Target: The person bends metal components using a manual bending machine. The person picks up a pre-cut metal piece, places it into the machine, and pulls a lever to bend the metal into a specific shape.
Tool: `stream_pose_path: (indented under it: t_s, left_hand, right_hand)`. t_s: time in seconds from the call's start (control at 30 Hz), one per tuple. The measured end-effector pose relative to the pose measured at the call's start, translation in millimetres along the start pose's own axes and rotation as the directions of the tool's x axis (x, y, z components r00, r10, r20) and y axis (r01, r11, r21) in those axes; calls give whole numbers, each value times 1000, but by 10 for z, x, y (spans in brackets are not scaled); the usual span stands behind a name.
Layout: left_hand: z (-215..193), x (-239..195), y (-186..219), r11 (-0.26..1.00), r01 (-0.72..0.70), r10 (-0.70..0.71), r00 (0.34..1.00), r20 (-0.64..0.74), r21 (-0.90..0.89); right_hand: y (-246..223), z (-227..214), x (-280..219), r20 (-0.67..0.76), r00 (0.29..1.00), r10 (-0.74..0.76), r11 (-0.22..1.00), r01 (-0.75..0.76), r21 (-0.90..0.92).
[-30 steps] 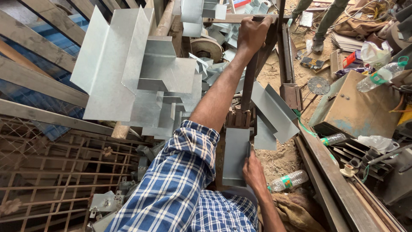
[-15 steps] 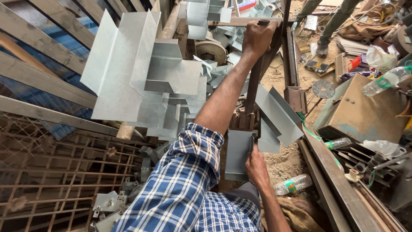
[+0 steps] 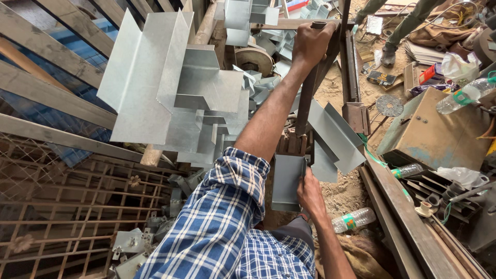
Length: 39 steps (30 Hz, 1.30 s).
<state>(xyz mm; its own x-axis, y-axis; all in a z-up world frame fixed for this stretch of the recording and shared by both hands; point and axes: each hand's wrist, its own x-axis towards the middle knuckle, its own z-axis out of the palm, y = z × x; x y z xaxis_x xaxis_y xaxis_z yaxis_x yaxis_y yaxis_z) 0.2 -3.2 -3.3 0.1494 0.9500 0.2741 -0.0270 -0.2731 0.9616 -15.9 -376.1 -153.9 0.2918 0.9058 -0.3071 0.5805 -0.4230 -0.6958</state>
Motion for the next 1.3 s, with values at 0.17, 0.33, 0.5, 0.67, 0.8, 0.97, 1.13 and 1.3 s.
stream_pose_path:
  t_s: [0.17, 0.33, 0.5, 0.67, 0.8, 0.97, 1.13, 1.3]
  left_hand:
    - [-36, -54, 93, 999, 5, -5, 1000, -4, 39]
    - [-93, -229, 364, 999, 18, -18, 1000, -10, 33]
    - [-185, -552, 602, 997, -76, 75, 996, -38, -23]
    - [-233, -893, 763, 966, -206, 220, 973, -73, 154]
    - [-310, -1343, 1027, 952, -283, 296, 949, -105, 119]
    - [-252, -1804, 1254, 956, -274, 284, 954, -94, 101]
    - [-259, -1849, 1269, 963, -239, 250, 965, -76, 127]
    - [-345, -1994, 1213, 970, -223, 225, 974, -17, 96]
  right_hand:
    - [-33, -28, -18, -95, 989, -110, 994, 107, -32]
    - [26, 41, 35, -102, 993, -56, 998, 53, -34]
    - [177, 188, 132, -236, 960, -151, 967, 93, -239]
    - [276, 296, 164, -282, 945, -165, 963, 93, -253]
    - [261, 340, 213, -296, 942, -156, 970, 89, -227]
    - [277, 369, 238, -270, 960, -70, 968, 0, -252]
    - [-12, 148, -62, -283, 950, -134, 961, 56, -269]
    - [-178, 31, -655, -312, 948, -67, 978, 0, -208]
